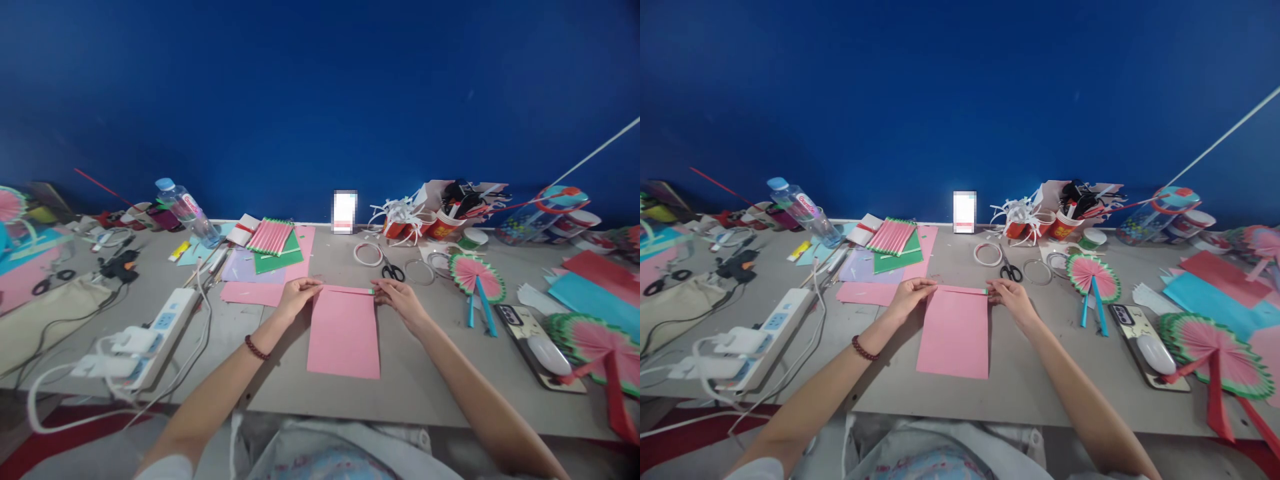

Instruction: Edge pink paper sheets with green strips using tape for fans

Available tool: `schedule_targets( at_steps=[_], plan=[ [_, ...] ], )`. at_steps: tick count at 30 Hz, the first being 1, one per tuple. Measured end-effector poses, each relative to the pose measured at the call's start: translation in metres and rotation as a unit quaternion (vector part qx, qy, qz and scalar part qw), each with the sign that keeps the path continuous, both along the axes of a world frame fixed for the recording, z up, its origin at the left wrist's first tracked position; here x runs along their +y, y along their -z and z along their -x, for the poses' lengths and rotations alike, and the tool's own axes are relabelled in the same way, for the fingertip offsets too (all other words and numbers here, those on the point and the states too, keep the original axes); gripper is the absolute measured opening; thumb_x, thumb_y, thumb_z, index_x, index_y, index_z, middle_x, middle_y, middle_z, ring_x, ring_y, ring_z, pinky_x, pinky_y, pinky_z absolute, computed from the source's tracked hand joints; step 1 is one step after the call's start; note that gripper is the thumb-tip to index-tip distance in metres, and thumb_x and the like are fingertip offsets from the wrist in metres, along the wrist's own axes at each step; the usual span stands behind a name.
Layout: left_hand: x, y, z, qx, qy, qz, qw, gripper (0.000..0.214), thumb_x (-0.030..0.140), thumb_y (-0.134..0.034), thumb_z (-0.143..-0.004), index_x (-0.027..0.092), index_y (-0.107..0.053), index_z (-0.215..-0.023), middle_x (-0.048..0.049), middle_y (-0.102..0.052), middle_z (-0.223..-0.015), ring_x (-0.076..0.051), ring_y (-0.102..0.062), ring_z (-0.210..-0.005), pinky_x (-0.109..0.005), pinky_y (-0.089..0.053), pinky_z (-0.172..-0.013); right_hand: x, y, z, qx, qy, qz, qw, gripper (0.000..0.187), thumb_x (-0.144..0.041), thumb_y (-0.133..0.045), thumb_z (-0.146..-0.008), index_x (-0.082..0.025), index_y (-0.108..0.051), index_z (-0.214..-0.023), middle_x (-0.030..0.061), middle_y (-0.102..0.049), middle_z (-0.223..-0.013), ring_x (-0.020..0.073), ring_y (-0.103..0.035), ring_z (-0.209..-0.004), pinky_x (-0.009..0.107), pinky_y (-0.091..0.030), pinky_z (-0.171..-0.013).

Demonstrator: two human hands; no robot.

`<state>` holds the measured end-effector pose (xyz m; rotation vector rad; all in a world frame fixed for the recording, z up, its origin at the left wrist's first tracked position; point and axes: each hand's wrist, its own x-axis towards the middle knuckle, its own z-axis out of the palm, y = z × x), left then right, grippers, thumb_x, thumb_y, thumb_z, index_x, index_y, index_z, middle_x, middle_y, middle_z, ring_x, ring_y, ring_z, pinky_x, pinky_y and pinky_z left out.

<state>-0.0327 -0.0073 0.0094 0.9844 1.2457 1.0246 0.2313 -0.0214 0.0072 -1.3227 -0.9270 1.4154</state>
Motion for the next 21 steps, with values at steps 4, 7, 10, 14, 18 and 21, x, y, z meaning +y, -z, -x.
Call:
schedule_targets(
  at_steps=[4,7,10,14,18,21],
  plan=[
    [-0.001,0.000,-0.002,0.012,0.006,-0.021,1.000,0.026,0.032,-0.080,-0.055,0.016,-0.072,-0.074,-0.0046,-0.070,-0.069,-0.015,-0.062,-0.065,-0.024,-0.046,-0.060,-0.004,-0.003,0.005,-0.056,-0.047,-0.015,0.997,0.044,-0.046,-0.075,-0.062,-0.016,-0.070,-0.094,0.0025,-0.066,-0.077,0.0098,-0.055,-0.058,0.023,-0.046,-0.055],
    [-0.001,-0.002,-0.002,0.018,0.009,-0.028,0.999,0.025,0.031,-0.079,-0.056,0.015,-0.072,-0.075,-0.0047,-0.070,-0.069,-0.015,-0.062,-0.066,-0.024,-0.047,-0.062,-0.006,-0.001,0.006,-0.079,-0.085,-0.018,0.993,0.039,-0.046,-0.073,-0.063,-0.015,-0.070,-0.087,0.0012,-0.064,-0.068,0.0093,-0.052,-0.053,0.023,-0.043,-0.051],
    [-0.001,-0.003,-0.001,0.010,0.026,-0.014,1.000,0.027,0.032,-0.078,-0.059,0.015,-0.072,-0.078,-0.0054,-0.070,-0.070,-0.015,-0.063,-0.065,-0.025,-0.049,-0.063,-0.005,0.002,0.006,-0.097,-0.071,-0.037,0.992,0.036,-0.046,-0.073,-0.063,-0.014,-0.070,-0.079,0.0012,-0.064,-0.064,0.0107,-0.053,-0.054,0.024,-0.043,-0.052],
    [0.000,-0.001,0.000,0.047,0.061,-0.037,0.996,0.023,0.030,-0.072,-0.065,0.015,-0.072,-0.082,-0.0067,-0.072,-0.077,-0.017,-0.064,-0.070,-0.027,-0.050,-0.064,-0.001,0.007,0.003,-0.133,-0.049,-0.054,0.988,0.037,-0.047,-0.072,-0.063,-0.015,-0.070,-0.081,0.0037,-0.067,-0.069,0.0144,-0.057,-0.060,0.027,-0.046,-0.057],
    [0.000,0.003,0.001,0.165,0.092,-0.153,0.970,0.011,0.024,-0.065,-0.074,0.018,-0.072,-0.080,-0.0057,-0.071,-0.083,-0.018,-0.064,-0.077,-0.030,-0.049,-0.073,-0.001,0.008,0.000,-0.267,-0.034,-0.115,0.956,0.028,-0.043,-0.066,-0.070,-0.018,-0.070,-0.082,0.0046,-0.069,-0.073,0.0175,-0.060,-0.067,0.029,-0.045,-0.064],
    [-0.001,0.006,0.001,0.289,0.113,-0.245,0.918,0.010,0.016,-0.062,-0.076,0.020,-0.071,-0.077,-0.0044,-0.069,-0.080,-0.019,-0.060,-0.081,-0.031,-0.046,-0.077,-0.002,0.009,0.000,-0.357,-0.031,-0.175,0.917,0.020,-0.038,-0.062,-0.073,-0.020,-0.070,-0.077,0.0043,-0.069,-0.074,0.0181,-0.060,-0.070,0.030,-0.045,-0.068]
  ],
)
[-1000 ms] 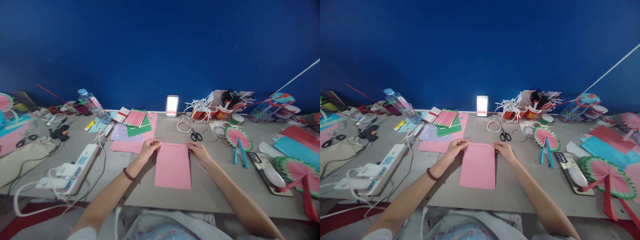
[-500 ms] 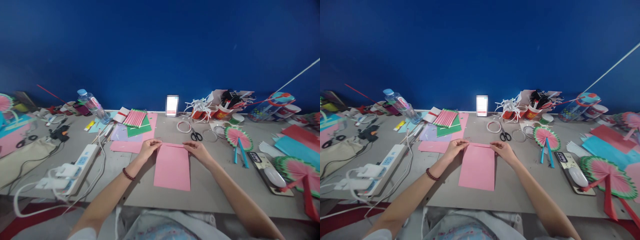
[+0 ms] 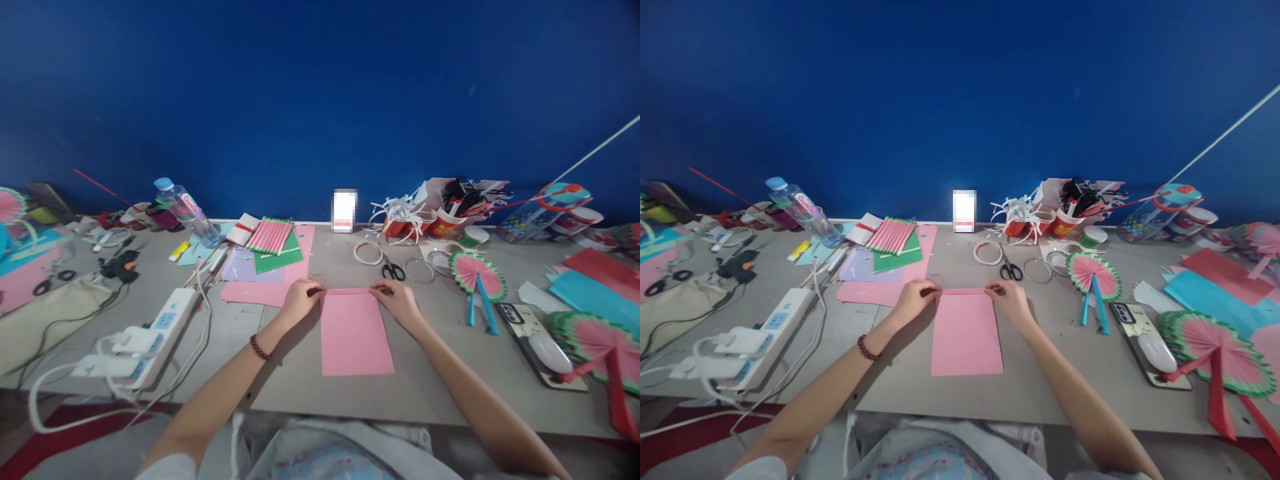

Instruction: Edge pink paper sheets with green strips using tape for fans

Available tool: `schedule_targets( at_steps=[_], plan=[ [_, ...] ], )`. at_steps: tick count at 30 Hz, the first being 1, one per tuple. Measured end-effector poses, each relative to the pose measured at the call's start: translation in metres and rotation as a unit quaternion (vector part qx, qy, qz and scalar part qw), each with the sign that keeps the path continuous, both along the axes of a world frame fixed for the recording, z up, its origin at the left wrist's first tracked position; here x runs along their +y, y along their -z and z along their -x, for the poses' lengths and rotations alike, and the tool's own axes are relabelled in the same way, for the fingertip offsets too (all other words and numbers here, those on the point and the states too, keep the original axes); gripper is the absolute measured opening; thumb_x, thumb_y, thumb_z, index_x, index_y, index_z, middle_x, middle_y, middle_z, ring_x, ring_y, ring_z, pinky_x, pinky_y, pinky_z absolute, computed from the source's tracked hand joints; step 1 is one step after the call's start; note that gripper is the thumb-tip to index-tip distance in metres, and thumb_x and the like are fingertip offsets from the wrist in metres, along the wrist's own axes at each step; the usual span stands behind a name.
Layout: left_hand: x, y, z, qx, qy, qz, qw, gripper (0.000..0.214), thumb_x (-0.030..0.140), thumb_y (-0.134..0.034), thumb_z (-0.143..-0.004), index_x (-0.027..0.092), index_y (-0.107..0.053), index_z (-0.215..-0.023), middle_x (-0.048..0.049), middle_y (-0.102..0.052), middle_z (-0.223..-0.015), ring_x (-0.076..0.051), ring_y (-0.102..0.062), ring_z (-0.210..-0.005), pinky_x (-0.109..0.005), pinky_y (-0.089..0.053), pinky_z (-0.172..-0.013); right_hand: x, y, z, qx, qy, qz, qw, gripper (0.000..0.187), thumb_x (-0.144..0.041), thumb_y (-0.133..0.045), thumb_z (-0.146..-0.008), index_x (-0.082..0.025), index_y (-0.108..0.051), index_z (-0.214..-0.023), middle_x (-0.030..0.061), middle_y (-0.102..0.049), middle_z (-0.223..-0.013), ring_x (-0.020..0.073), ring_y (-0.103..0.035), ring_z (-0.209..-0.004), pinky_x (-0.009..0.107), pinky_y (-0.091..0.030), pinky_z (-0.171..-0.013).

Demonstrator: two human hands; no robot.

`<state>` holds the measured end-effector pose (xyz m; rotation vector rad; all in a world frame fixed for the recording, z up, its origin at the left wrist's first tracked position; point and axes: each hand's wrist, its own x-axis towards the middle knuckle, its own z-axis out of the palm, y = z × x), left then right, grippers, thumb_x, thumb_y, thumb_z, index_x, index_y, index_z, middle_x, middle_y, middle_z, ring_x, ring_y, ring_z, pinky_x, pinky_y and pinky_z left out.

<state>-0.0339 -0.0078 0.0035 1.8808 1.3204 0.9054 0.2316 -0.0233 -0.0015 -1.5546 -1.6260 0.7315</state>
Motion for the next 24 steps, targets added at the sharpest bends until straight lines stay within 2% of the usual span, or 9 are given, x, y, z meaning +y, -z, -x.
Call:
schedule_targets(
  at_steps=[5,9,12,16,19,21,24],
  plan=[
    [-0.002,0.004,-0.002,0.097,0.027,-0.084,0.991,0.018,0.010,-0.055,-0.080,0.019,-0.070,-0.084,-0.0050,-0.062,-0.086,-0.018,-0.055,-0.087,-0.031,-0.045,-0.079,0.004,0.006,0.002,-0.083,-0.041,-0.085,0.992,0.016,-0.030,-0.057,-0.077,-0.021,-0.068,-0.072,0.0052,-0.068,-0.074,0.0202,-0.059,-0.076,0.032,-0.044,-0.073],
    [-0.002,0.005,-0.003,0.123,0.039,-0.084,0.988,0.025,0.009,-0.052,-0.081,0.020,-0.070,-0.094,-0.0054,-0.061,-0.089,-0.019,-0.055,-0.090,-0.032,-0.044,-0.082,0.006,0.012,0.000,-0.098,-0.043,-0.088,0.990,0.015,-0.028,-0.056,-0.079,-0.021,-0.069,-0.075,0.0059,-0.069,-0.078,0.0203,-0.060,-0.075,0.033,-0.045,-0.073],
    [-0.002,0.004,-0.003,0.127,0.041,-0.082,0.988,0.025,0.007,-0.051,-0.081,0.019,-0.070,-0.091,-0.0056,-0.060,-0.088,-0.019,-0.054,-0.090,-0.032,-0.044,-0.082,0.006,0.011,0.000,-0.097,-0.069,-0.095,0.988,0.018,-0.026,-0.053,-0.081,-0.021,-0.069,-0.076,0.0061,-0.068,-0.079,0.0197,-0.061,-0.076,0.032,-0.045,-0.073],
    [-0.003,-0.003,-0.003,0.106,0.040,-0.082,0.990,0.016,0.009,-0.055,-0.077,0.019,-0.068,-0.079,-0.0047,-0.058,-0.084,-0.019,-0.054,-0.086,-0.030,-0.045,-0.077,0.004,0.001,0.001,-0.089,-0.089,-0.112,0.986,0.019,-0.026,-0.051,-0.084,-0.020,-0.067,-0.075,0.0053,-0.064,-0.076,0.0180,-0.059,-0.072,0.030,-0.046,-0.067],
    [-0.005,-0.014,-0.002,0.074,0.038,-0.077,0.994,0.013,0.010,-0.055,-0.076,0.019,-0.064,-0.076,-0.0031,-0.059,-0.081,-0.017,-0.054,-0.079,-0.028,-0.045,-0.072,0.001,-0.012,0.005,-0.079,-0.085,-0.146,0.982,0.018,-0.028,-0.052,-0.085,-0.020,-0.066,-0.078,0.0056,-0.064,-0.078,0.0174,-0.059,-0.071,0.029,-0.048,-0.064],
    [-0.007,-0.021,-0.002,0.049,0.013,-0.106,0.993,0.012,0.013,-0.054,-0.079,0.020,-0.064,-0.080,-0.0033,-0.060,-0.083,-0.016,-0.055,-0.077,-0.027,-0.045,-0.071,-0.003,-0.020,0.008,-0.071,-0.064,-0.197,0.976,0.019,-0.029,-0.050,-0.087,-0.021,-0.067,-0.081,0.0069,-0.066,-0.084,0.0181,-0.061,-0.077,0.031,-0.050,-0.069],
    [-0.012,-0.031,0.000,0.018,-0.036,-0.187,0.982,0.014,0.024,-0.052,-0.085,0.021,-0.065,-0.084,-0.0071,-0.063,-0.092,-0.017,-0.059,-0.085,-0.029,-0.047,-0.077,-0.012,-0.028,0.011,-0.068,-0.003,-0.294,0.953,0.020,-0.030,-0.051,-0.088,-0.023,-0.069,-0.084,0.0080,-0.068,-0.092,0.0201,-0.063,-0.087,0.036,-0.051,-0.082]
  ],
)
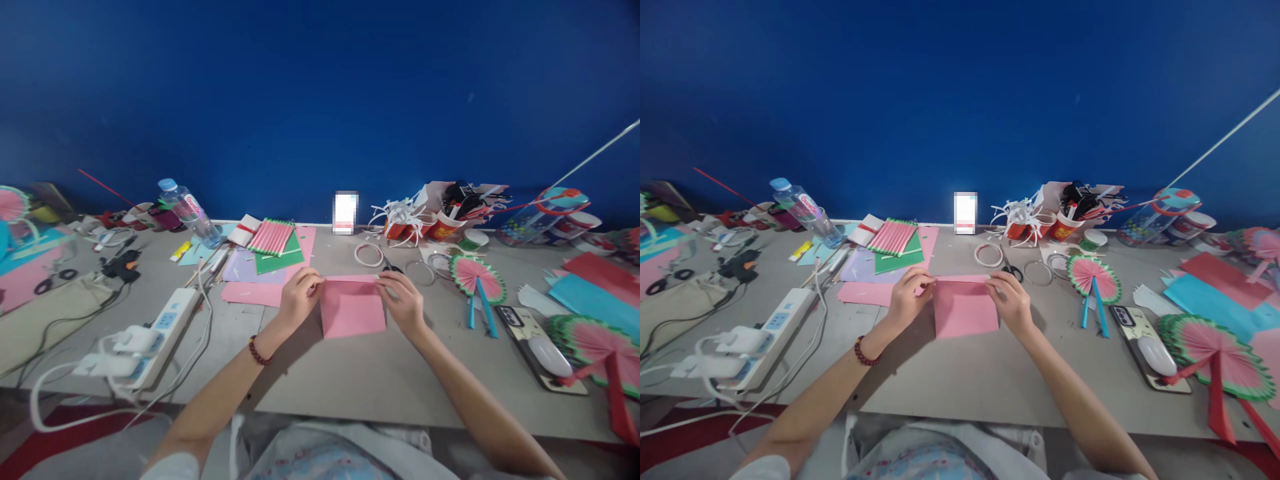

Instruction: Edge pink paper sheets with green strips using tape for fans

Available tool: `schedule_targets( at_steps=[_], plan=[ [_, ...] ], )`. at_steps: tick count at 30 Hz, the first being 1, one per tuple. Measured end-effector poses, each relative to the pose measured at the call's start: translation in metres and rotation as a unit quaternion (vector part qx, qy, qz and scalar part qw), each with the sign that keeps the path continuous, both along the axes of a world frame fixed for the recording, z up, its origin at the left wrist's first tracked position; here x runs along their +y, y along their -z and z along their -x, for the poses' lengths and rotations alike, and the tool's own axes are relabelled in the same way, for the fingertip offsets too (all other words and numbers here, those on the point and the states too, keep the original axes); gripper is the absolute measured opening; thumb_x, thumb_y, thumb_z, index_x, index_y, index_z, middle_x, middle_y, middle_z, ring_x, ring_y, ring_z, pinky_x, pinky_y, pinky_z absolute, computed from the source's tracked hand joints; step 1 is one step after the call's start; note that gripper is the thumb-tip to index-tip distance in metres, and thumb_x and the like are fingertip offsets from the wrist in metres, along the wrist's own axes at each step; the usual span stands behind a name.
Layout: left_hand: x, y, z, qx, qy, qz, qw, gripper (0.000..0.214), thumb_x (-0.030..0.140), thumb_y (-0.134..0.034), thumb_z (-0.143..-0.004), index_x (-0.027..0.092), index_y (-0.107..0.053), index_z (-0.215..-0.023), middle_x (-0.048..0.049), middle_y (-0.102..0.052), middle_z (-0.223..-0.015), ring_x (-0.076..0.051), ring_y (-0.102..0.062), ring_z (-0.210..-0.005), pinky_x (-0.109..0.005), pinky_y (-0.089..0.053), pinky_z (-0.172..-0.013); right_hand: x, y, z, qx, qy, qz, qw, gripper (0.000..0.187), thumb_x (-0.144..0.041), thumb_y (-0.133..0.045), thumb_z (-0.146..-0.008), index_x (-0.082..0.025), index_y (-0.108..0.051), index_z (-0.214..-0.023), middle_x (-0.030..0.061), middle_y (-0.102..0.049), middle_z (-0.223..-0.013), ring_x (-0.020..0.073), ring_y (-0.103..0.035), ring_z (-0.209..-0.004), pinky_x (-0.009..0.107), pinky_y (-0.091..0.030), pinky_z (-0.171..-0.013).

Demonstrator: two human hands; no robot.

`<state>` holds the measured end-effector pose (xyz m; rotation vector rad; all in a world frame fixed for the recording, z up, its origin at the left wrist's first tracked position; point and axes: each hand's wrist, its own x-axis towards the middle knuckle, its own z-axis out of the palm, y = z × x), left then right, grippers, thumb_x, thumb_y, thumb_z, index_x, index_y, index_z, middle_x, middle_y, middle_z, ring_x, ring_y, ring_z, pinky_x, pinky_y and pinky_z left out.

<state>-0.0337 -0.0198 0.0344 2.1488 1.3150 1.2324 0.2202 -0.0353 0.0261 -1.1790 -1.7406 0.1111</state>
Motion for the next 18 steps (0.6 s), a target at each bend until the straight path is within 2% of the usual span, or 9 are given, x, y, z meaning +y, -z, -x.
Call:
schedule_targets(
  at_steps=[5,9,13,18],
  plan=[
    [-0.008,-0.006,0.008,-0.006,-0.031,-0.070,0.997,0.020,0.039,-0.057,-0.083,0.023,-0.067,-0.074,-0.0099,-0.067,-0.085,-0.021,-0.064,-0.084,-0.034,-0.051,-0.080,-0.014,0.009,-0.005,-0.011,0.052,-0.082,0.995,0.014,-0.033,-0.058,-0.085,-0.029,-0.072,-0.087,0.0071,-0.070,-0.091,0.0225,-0.066,-0.086,0.038,-0.052,-0.085],
    [-0.006,-0.002,0.013,0.030,0.006,-0.095,0.995,0.019,0.036,-0.055,-0.085,0.024,-0.068,-0.079,-0.0095,-0.068,-0.083,-0.022,-0.065,-0.086,-0.037,-0.051,-0.083,-0.013,0.018,-0.011,-0.049,0.057,-0.106,0.992,0.014,-0.029,-0.059,-0.085,-0.029,-0.072,-0.091,0.0063,-0.071,-0.094,0.0219,-0.067,-0.088,0.036,-0.053,-0.085],
    [0.000,0.011,0.010,0.140,0.061,-0.073,0.985,0.024,0.029,-0.044,-0.092,0.022,-0.067,-0.095,-0.0108,-0.066,-0.092,-0.020,-0.062,-0.091,-0.033,-0.047,-0.083,-0.002,0.019,-0.013,-0.117,-0.005,-0.057,0.991,0.022,-0.023,-0.049,-0.090,-0.025,-0.070,-0.097,0.0062,-0.070,-0.099,0.0193,-0.065,-0.092,0.034,-0.052,-0.084],
    [0.007,0.025,0.002,0.252,0.075,-0.065,0.963,0.026,0.018,-0.039,-0.093,0.019,-0.063,-0.085,-0.0084,-0.062,-0.084,-0.019,-0.057,-0.083,-0.030,-0.043,-0.070,0.009,0.027,-0.011,-0.203,-0.056,0.022,0.977,0.022,-0.021,-0.048,-0.091,-0.022,-0.070,-0.092,0.0069,-0.070,-0.094,0.0211,-0.063,-0.092,0.035,-0.048,-0.083]
  ],
)
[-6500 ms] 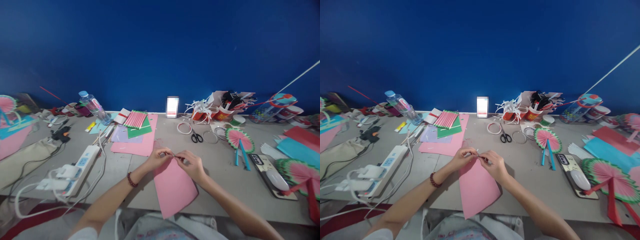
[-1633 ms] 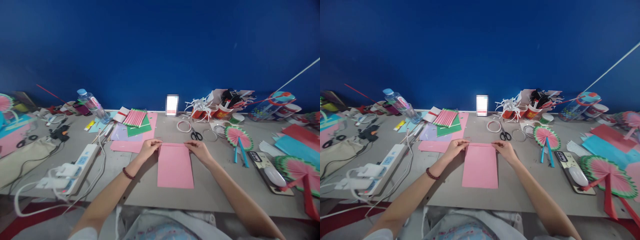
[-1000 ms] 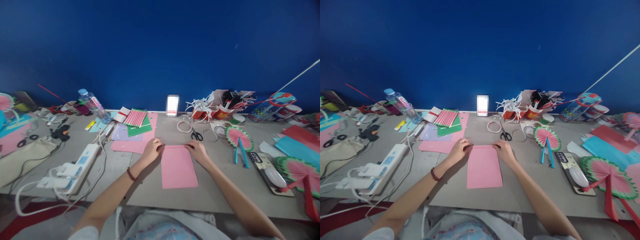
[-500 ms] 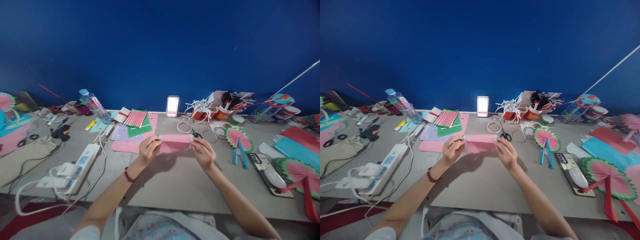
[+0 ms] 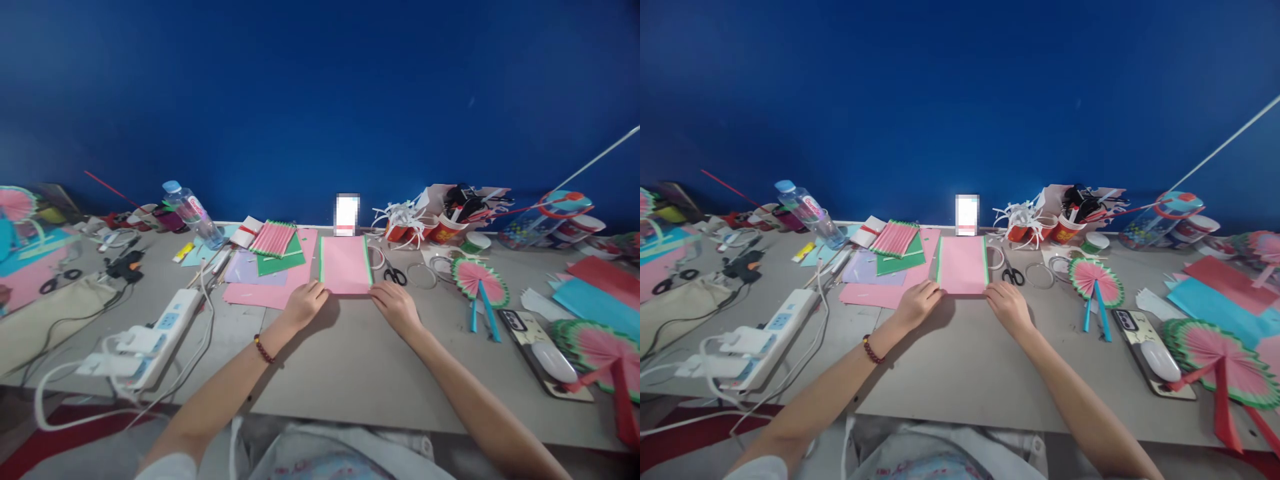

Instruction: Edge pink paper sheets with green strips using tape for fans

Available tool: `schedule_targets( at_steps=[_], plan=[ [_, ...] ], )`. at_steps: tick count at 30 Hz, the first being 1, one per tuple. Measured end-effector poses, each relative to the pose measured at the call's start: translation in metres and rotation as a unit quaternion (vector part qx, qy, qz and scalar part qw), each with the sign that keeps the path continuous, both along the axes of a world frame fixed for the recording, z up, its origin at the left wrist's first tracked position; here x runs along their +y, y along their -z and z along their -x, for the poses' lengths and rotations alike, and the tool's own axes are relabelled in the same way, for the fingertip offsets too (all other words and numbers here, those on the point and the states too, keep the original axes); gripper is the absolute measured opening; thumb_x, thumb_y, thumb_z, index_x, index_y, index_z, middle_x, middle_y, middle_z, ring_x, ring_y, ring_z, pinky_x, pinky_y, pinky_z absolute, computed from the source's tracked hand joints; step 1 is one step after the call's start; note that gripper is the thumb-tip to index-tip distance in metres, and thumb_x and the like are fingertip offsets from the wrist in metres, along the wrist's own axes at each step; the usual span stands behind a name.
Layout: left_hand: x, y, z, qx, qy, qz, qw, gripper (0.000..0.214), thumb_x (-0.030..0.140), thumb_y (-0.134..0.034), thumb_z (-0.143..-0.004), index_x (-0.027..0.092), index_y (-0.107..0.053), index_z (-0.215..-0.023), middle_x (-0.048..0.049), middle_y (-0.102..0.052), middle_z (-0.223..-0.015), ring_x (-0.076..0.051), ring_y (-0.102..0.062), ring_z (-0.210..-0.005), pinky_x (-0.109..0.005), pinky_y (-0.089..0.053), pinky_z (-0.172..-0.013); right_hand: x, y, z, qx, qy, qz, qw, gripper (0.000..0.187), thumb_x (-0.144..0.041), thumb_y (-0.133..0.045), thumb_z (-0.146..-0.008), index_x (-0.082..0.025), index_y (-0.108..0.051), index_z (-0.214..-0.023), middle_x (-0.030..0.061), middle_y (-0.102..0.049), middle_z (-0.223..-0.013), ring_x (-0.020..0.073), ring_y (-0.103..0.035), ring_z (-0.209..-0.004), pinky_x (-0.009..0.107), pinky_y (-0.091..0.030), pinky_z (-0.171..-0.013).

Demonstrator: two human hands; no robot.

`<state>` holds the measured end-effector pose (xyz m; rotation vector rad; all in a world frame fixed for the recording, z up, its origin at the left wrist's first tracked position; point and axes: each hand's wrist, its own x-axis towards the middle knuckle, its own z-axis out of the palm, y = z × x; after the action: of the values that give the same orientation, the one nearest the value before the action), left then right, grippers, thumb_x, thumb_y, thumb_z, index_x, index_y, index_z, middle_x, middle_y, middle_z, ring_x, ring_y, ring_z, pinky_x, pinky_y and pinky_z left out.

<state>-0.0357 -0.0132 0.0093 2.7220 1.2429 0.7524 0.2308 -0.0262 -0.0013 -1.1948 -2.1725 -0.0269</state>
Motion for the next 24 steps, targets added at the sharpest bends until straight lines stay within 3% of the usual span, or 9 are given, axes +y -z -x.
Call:
schedule_targets(
  at_steps=[5,8,15,21,24],
  plan=[
    [0.001,0.006,0.000,0.036,0.017,0.016,0.999,0.023,0.016,-0.041,-0.092,0.017,-0.061,-0.082,-0.0072,-0.060,-0.082,-0.020,-0.054,-0.083,-0.031,-0.042,-0.072,0.002,0.007,0.001,-0.014,-0.028,0.077,0.997,0.019,-0.022,-0.050,-0.090,-0.022,-0.069,-0.089,0.0060,-0.070,-0.089,0.0213,-0.061,-0.089,0.035,-0.046,-0.081],
    [0.001,0.006,0.001,0.008,0.009,0.045,0.999,0.024,0.019,-0.041,-0.093,0.018,-0.063,-0.086,-0.0062,-0.062,-0.084,-0.018,-0.055,-0.083,-0.030,-0.043,-0.074,0.003,0.008,0.000,0.022,-0.025,0.122,0.992,0.017,-0.022,-0.051,-0.089,-0.022,-0.068,-0.086,0.0053,-0.070,-0.086,0.0207,-0.061,-0.085,0.033,-0.046,-0.078],
    [0.008,0.001,0.002,-0.063,-0.007,0.108,0.992,0.021,0.021,-0.045,-0.092,0.019,-0.065,-0.086,-0.0041,-0.064,-0.087,-0.016,-0.058,-0.084,-0.028,-0.044,-0.075,0.009,0.014,0.002,0.088,-0.011,0.130,0.988,0.017,-0.024,-0.051,-0.089,-0.020,-0.066,-0.082,0.0059,-0.069,-0.080,0.0201,-0.060,-0.078,0.033,-0.046,-0.074],
    [0.010,0.000,-0.003,0.085,0.061,0.017,0.994,0.032,0.013,-0.041,-0.092,0.023,-0.055,-0.119,-0.0057,-0.059,-0.092,-0.020,-0.053,-0.090,-0.033,-0.043,-0.079,0.006,0.008,0.005,0.016,-0.032,0.078,0.996,0.017,-0.019,-0.047,-0.089,-0.019,-0.064,-0.086,0.0076,-0.067,-0.083,0.0213,-0.060,-0.081,0.035,-0.047,-0.076],
    [0.008,0.003,-0.009,0.112,0.073,-0.017,0.991,0.029,0.017,-0.040,-0.094,0.022,-0.054,-0.119,-0.0075,-0.057,-0.102,-0.020,-0.052,-0.096,-0.034,-0.041,-0.083,0.004,0.006,0.006,-0.012,-0.060,0.061,0.996,0.017,-0.016,-0.046,-0.089,-0.019,-0.063,-0.090,0.0076,-0.068,-0.091,0.0207,-0.061,-0.086,0.034,-0.047,-0.079]
  ],
)
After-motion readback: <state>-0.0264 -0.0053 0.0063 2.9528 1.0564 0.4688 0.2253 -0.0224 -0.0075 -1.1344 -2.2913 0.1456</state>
